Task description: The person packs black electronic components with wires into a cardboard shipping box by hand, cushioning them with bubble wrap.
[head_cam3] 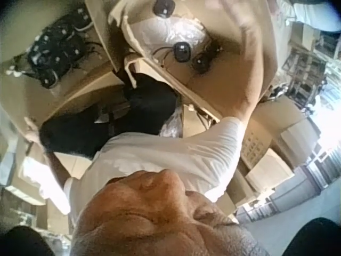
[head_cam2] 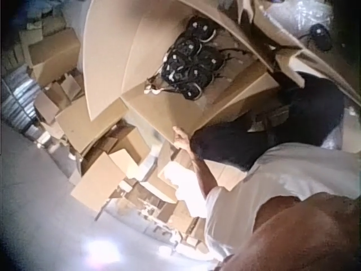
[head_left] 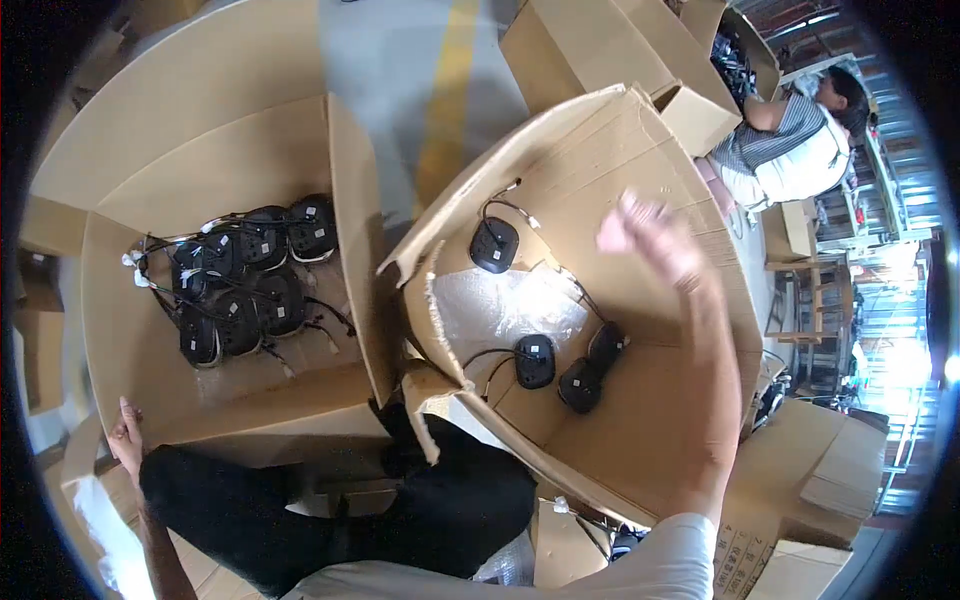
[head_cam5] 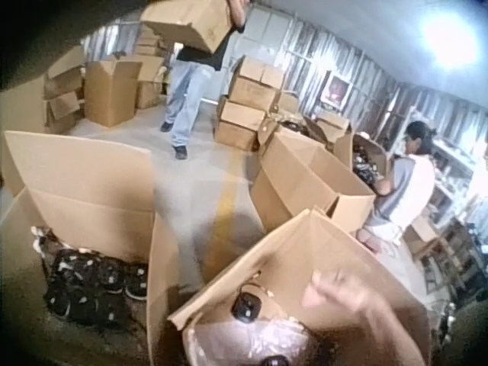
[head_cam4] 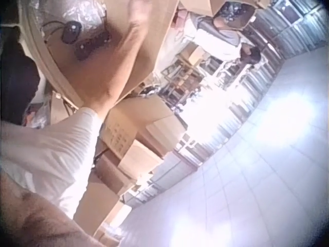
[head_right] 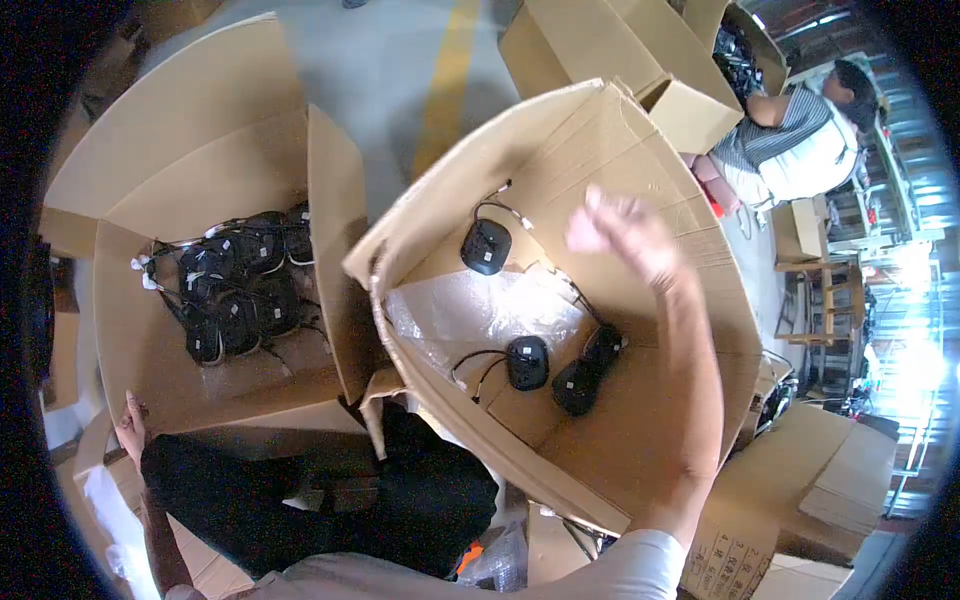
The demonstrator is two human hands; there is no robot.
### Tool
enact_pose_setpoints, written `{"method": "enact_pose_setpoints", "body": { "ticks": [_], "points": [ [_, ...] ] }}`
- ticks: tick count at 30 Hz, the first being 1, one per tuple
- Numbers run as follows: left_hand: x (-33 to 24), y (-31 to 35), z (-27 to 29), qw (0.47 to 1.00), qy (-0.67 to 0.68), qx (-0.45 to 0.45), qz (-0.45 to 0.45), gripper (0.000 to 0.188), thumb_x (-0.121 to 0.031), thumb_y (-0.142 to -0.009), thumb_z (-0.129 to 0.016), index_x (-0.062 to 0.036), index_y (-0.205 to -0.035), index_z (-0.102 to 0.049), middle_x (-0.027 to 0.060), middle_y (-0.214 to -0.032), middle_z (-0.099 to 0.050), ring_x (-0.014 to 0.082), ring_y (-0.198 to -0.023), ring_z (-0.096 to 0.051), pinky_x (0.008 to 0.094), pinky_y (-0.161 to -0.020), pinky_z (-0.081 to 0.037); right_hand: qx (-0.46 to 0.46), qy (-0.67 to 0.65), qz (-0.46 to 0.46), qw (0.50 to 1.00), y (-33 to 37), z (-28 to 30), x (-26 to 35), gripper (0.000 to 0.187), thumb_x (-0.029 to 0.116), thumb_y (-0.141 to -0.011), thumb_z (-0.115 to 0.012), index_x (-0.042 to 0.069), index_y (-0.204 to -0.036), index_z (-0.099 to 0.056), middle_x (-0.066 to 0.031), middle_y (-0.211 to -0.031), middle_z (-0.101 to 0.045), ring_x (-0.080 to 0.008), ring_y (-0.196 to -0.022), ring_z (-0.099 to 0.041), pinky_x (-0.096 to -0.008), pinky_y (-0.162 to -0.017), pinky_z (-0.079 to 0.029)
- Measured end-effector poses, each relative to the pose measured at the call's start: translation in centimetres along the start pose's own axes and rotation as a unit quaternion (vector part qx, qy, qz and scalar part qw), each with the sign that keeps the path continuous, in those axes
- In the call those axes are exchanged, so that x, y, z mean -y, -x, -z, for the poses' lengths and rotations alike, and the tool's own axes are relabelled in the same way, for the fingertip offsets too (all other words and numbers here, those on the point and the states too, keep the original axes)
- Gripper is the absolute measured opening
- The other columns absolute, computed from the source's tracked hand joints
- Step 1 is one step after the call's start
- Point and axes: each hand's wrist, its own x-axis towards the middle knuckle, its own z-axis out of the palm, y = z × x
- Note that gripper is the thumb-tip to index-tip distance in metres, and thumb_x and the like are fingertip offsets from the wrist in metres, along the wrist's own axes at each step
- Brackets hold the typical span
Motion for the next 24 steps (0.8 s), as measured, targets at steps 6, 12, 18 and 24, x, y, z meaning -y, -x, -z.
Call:
{"method": "enact_pose_setpoints", "body": {
  "ticks": [6, 12, 18, 24],
  "points": [
    [-3.5, 0.4, 0.0, 0.997, 0.002, 0.038, 0.065, 0.048, -0.043, -0.100, -0.058, 0.0005, -0.083, -0.070, 0.0016, -0.065, -0.060, 0.0074, -0.053, -0.046, 0.0262, -0.049, -0.034, 0.103, 0.426, -0.110, 0.892, 3.4, -1.6, -35.0, 0.064, 0.042, -0.080, -0.079, 0.003, -0.128, -0.059, -0.0262, -0.112, -0.068, -0.0397, -0.108, -0.064, -0.0457, -0.098, -0.049],
    [-2.6, 0.0, -0.5, 0.999, 0.024, 0.025, 0.042, 0.046, -0.043, -0.100, -0.058, -0.0024, -0.081, -0.069, -0.0006, -0.061, -0.055, 0.0066, -0.052, -0.043, 0.0247, -0.048, -0.031, -0.244, 0.261, -0.299, 0.885, 4.7, -11.0, -40.9, 0.085, 0.041, -0.063, -0.090, 0.001, -0.129, -0.055, -0.0201, -0.126, -0.062, -0.0333, -0.114, -0.062, -0.0420, -0.098, -0.048],
    [-3.7, 0.3, 1.2, 0.999, -0.034, 0.001, 0.010, 0.049, -0.044, -0.100, -0.056, -0.0010, -0.081, -0.067, 0.0016, -0.064, -0.059, 0.0083, -0.054, -0.046, 0.0260, -0.050, -0.035, -0.167, 0.032, -0.274, 0.947, 7.0, -6.3, -33.3, 0.065, 0.036, -0.071, -0.088, -0.001, -0.120, -0.065, -0.0135, -0.112, -0.070, -0.0248, -0.097, -0.068, -0.0382, -0.086, -0.054],
    [-1.5, 0.1, -1.1, 0.999, 0.013, 0.010, 0.052, 0.050, -0.042, -0.102, -0.054, 0.0020, -0.082, -0.068, 0.0011, -0.064, -0.057, 0.0082, -0.055, -0.046, 0.0265, -0.050, -0.035, -0.148, 0.076, -0.283, 0.945, 14.4, 3.1, -43.7, 0.065, 0.042, -0.068, -0.090, 0.005, -0.118, -0.070, -0.0090, -0.115, -0.070, -0.0218, -0.102, -0.066, -0.0356, -0.091, -0.052]
  ]
}}
